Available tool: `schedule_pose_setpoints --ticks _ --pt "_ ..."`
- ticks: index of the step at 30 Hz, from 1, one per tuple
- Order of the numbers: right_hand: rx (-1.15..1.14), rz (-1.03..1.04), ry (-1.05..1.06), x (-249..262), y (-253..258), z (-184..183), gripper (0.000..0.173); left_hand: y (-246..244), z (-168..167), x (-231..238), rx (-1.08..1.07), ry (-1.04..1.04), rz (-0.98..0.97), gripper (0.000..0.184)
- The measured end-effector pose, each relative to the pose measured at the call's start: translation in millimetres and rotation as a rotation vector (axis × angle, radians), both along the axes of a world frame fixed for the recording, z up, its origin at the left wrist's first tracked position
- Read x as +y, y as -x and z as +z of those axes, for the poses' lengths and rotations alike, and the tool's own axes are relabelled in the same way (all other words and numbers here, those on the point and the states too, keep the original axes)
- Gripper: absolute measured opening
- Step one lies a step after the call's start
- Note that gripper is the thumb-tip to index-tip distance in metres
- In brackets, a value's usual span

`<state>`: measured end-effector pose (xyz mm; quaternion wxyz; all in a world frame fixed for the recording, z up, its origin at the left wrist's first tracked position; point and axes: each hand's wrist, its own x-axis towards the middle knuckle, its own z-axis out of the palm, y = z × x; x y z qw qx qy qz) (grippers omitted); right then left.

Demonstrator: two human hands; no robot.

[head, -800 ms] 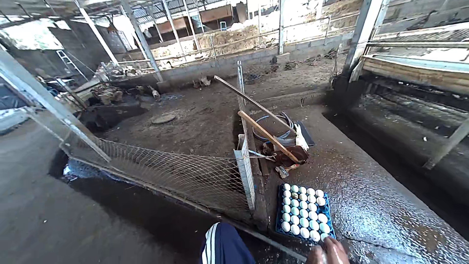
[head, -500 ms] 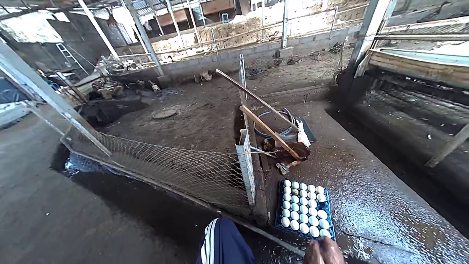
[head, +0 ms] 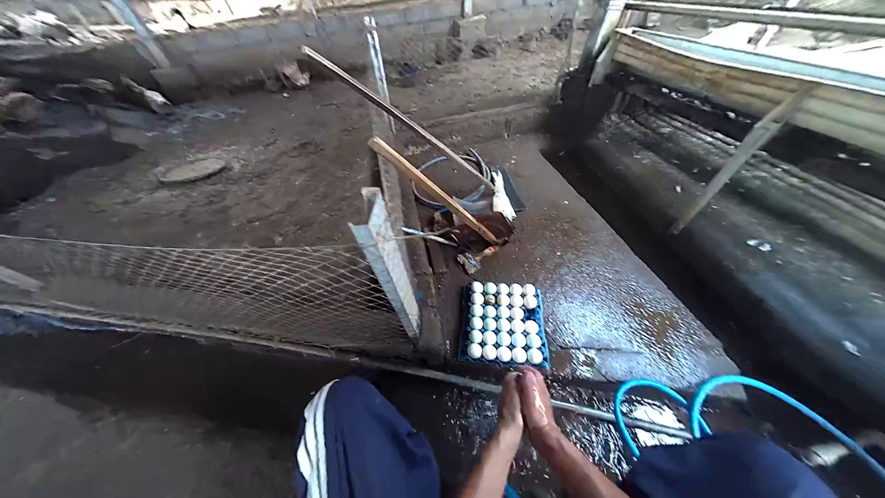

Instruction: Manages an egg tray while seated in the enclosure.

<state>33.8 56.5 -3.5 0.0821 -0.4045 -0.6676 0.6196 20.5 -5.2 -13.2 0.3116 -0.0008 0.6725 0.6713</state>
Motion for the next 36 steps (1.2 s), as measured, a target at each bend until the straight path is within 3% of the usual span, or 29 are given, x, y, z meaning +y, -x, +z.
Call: schedule_pose_setpoints --ticks 3,6,10,13,16,21,25,27,30,33,36 --pt "-0.081 -0.079 0.055 14.6 6.6 5.0 0.047 -2.6 13.4 -1.7 -0.008 0.08 -0.026 0.046" --pt "-0.079 0.052 -0.015 0.0 -1.8 15.3 0.042 -0.6 6.8 -6.6 0.018 -0.021 -0.036 0.048" --pt "-0.019 -0.112 0.128 9.2 6.1 4.9 0.045 2.9 6.5 -4.1 -0.006 0.137 -0.056 0.053" --pt "0.021 -0.036 0.085 -2.8 0.0 10.4 0.042 7.3 -2.6 -14.6 0.008 -0.019 -0.107 0.055" --pt "-0.022 -0.118 0.164 7.3 3.4 5.0 0.043 0.3 10.9 -9.1 -0.041 0.109 -0.028 0.045" --pt "0.005 -0.085 0.113 0.2 -2.2 2.8 0.041 4.5 9.6 -18.2 -0.122 0.008 -0.104 0.053" --pt "-0.079 -0.248 0.394 24.9 10.0 -14.6 0.032 15.0 7.8 -20.1 -0.282 -0.116 -0.248 0.046" --pt "-0.047 -0.274 0.501 23.9 10.8 -9.6 0.038 21.3 8.2 -19.0 -0.292 -0.088 -0.209 0.038" --pt "-0.045 -0.186 0.327 3.5 9.0 10.7 0.048 26.1 9.4 -16.8 -0.2 -0.037 -0.136 0.042" --pt "-0.038 -0.119 0.109 -7.6 10.4 13.7 0.036 21.3 7.7 -12.1 -0.146 0.01 -0.101 0.053" --pt "-0.046 -0.215 0.257 7.3 22.9 2.4 0.032 21.3 -1.8 -8.7 -0.035 0.13 -0.144 0.051"
